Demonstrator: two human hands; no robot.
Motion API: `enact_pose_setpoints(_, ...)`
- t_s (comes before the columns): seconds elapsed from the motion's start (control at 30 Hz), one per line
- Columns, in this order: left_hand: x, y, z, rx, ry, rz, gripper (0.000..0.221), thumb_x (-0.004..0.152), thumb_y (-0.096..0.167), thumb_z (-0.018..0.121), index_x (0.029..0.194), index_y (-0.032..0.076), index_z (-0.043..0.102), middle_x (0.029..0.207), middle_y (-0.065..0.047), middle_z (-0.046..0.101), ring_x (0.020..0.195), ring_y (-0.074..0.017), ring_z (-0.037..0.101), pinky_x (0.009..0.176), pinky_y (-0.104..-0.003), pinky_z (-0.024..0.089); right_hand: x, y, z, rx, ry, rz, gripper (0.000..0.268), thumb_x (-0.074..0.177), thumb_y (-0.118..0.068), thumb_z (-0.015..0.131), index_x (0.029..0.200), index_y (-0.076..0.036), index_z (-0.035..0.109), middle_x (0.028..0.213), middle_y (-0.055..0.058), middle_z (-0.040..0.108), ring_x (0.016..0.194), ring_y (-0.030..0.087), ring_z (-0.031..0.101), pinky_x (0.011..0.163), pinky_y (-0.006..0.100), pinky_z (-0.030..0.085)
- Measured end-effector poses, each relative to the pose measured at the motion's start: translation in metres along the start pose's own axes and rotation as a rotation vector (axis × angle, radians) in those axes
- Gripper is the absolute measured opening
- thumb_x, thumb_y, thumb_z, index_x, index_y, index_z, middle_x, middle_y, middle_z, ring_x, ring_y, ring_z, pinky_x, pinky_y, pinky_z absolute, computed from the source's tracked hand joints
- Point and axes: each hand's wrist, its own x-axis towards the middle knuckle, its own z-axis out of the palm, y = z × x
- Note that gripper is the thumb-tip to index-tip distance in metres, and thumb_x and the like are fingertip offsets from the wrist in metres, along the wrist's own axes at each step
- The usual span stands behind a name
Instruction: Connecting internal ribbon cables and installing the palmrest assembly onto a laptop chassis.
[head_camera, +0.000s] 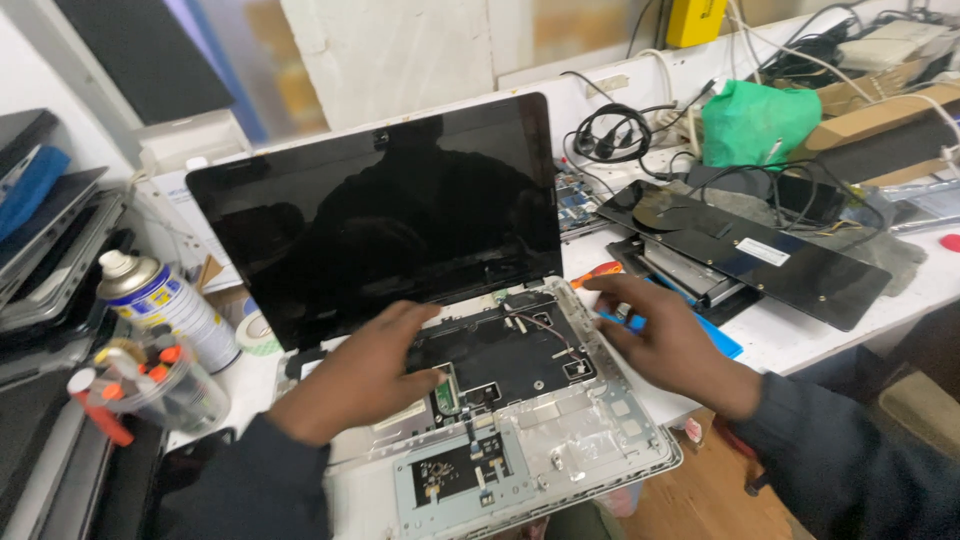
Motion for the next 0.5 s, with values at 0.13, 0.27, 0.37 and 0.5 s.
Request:
enact_pose_setpoints(0.13,-0.07,-0.04,-0.006,0.097,0.063,-0.066,0.074,0.087,0.042,0.07,0.151,0.017,0.043,0.151,-0.004,0.049,0.132,-0.0251,0.056,0.104,-0.038,0.043,-0.037,-0.022,-0.021,0.079,-0.056,0.2,0.037,0.09,-0.018,0.072,0.127,-0.014,0.069,0.079,-0.001,0.065,0.064,0.01,0.054,0.061,0.028,0.044)
enact_pose_setpoints(0.27,-0.143,-0.044,0.024,0.048,0.148,-0.518,0.091,0.077,0.055,0.075,0.154,0.025,0.036,0.157,0.0,0.038,0.137,-0.0229,0.049,0.11,-0.044,0.043,-0.065,-0.03,-0.023,0.061,-0.273,0.566,0.053,0.087,-0.026,0.075,0.138,-0.019,0.063,0.071,0.005,0.067,0.059,0.017,0.057,0.058,0.032,0.046)
enact_pose_setpoints(0.37,-0.18,-0.081,0.088,0.059,0.274,-0.656,0.112,0.064,0.063,0.084,0.155,0.022,0.033,0.163,-0.01,0.031,0.149,-0.0309,0.037,0.118,-0.049,0.036,-0.074,-0.032,-0.02,0.145,-0.264,0.636,0.046,0.086,-0.025,0.078,0.128,-0.009,0.069,0.071,0.007,0.067,0.049,0.019,0.057,0.048,0.034,0.046)
enact_pose_setpoints(0.5,-0.201,-0.055,0.113,0.097,0.476,-0.595,0.1,0.072,0.064,0.073,0.15,0.011,0.042,0.162,-0.02,0.036,0.147,-0.0367,0.039,0.109,-0.05,0.041,-0.085,-0.017,-0.008,-0.117,-0.215,0.438,0.034,0.083,-0.041,0.075,0.107,-0.018,0.08,0.081,-0.005,0.065,0.069,0.01,0.055,0.066,0.029,0.041)
